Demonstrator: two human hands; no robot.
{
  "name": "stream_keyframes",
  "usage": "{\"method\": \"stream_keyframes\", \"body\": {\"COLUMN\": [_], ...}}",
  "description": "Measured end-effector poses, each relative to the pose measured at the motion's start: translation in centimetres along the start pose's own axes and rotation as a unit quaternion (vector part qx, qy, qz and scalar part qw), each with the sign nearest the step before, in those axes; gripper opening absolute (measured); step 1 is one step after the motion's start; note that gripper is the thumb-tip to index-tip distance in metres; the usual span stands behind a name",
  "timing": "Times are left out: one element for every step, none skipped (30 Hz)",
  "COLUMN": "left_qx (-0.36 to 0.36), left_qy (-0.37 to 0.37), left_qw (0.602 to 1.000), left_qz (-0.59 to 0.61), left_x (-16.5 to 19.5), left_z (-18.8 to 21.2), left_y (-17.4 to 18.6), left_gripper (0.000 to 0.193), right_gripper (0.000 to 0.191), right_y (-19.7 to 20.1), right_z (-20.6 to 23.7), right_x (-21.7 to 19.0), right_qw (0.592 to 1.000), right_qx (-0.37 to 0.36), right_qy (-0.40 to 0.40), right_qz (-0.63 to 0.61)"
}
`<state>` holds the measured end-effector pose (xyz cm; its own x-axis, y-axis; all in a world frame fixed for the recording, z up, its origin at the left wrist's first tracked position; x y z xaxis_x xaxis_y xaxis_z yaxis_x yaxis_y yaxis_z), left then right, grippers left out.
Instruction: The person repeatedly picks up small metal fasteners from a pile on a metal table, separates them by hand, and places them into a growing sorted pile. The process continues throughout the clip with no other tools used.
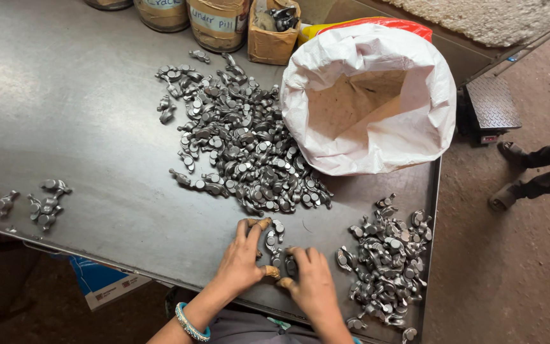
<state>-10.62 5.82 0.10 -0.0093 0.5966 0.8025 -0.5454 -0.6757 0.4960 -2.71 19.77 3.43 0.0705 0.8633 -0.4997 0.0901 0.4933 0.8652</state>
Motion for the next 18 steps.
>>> {"method": "stream_keyframes", "body": {"left_qx": [-0.016,-0.032,-0.008,0.016,0.039,0.034,0.03,0.025,0.013,0.001,-0.011,-0.012,-0.012,-0.013,-0.013,-0.013,-0.013,-0.011], "left_qy": [0.02,0.039,0.002,-0.036,-0.074,-0.07,-0.068,-0.065,-0.051,-0.036,-0.021,-0.023,-0.024,-0.025,-0.027,-0.028,-0.03,-0.034], "left_qw": [1.0,0.999,1.0,0.999,0.997,0.997,0.997,0.997,0.999,0.999,0.999,0.999,0.999,0.999,0.999,0.999,0.999,0.999], "left_qz": [-0.001,-0.002,-0.001,0.0,0.0,0.003,0.007,0.011,0.015,0.019,0.023,0.028,0.032,0.036,0.032,0.027,0.022,0.018], "left_x": [-0.4,-0.8,-0.1,0.6,1.3,1.2,1.2,1.1,0.9,0.6,0.4,0.5,0.5,0.6,0.6,0.6,0.6,0.6], "left_z": [0.1,0.1,0.1,0.2,0.3,0.3,0.2,0.1,0.0,0.0,-0.1,-0.2,-0.2,-0.3,-0.4,-0.4,-0.5,-0.5], "left_y": [-0.4,-0.7,-0.2,0.3,0.7,0.7,0.5,0.4,0.1,-0.2,-0.6,-0.7,-0.8,-0.9,-1.1,-1.1,-1.2,-1.1], "left_gripper": [0.098,0.095,0.094,0.092,0.091,0.091,0.091,0.091,0.091,0.09,0.09,0.09,0.089,0.089,0.089,0.088,0.088,0.089], "right_gripper": [0.051,0.048,0.044,0.04,0.037,0.036,0.035,0.035,0.039,0.044,0.049,0.054,0.059,0.064,0.066,0.069,0.071,0.071], "right_y": [-0.9,-1.6,-1.9,-2.2,-2.4,-2.8,-3.0,-3.2,-3.8,-4.3,-4.7,-4.6,-4.6,-4.5,-4.2,-4.0,-3.8,-3.6], "right_z": [0.2,0.5,0.8,0.8,0.9,0.9,0.8,0.8,1.3,2.0,2.6,2.7,2.7,2.7,2.7,2.8,2.7,2.6], "right_x": [0.4,1.1,2.3,3.9,5.5,6.9,8.3,9.4,10.8,11.9,12.8,13.0,13.0,12.9,12.9,12.9,12.9,12.8], "right_qw": [1.0,0.999,0.998,0.995,0.99,0.967,0.926,0.865,0.812,0.751,0.683,0.663,0.642,0.62,0.627,0.633,0.638,0.638], "right_qx": [-0.005,-0.009,-0.005,0.0,0.006,0.025,0.043,0.061,0.073,0.083,0.093,0.095,0.097,0.098,0.103,0.107,0.112,0.112], "right_qy": [-0.022,-0.044,-0.065,-0.086,-0.109,-0.111,-0.111,-0.109,-0.145,-0.181,-0.215,-0.209,-0.203,-0.197,-0.194,-0.191,-0.188,-0.178], "right_qz": [0.007,0.013,-0.02,-0.054,-0.088,-0.226,-0.36,-0.485,-0.56,-0.629,-0.692,-0.713,-0.733,-0.753,-0.747,-0.742,-0.738,-0.741]}}
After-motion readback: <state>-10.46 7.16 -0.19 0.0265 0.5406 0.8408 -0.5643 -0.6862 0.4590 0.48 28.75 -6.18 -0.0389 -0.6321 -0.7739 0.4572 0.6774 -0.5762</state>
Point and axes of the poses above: each hand's wrist, its own z-axis away from the middle knuckle, its own y-axis out of the back of the hand, x = y × z, the point moved 10 cm from there along -z, towards the middle knuckle, and after that the axes turned 6 degrees about y, right-handed, at the moved point
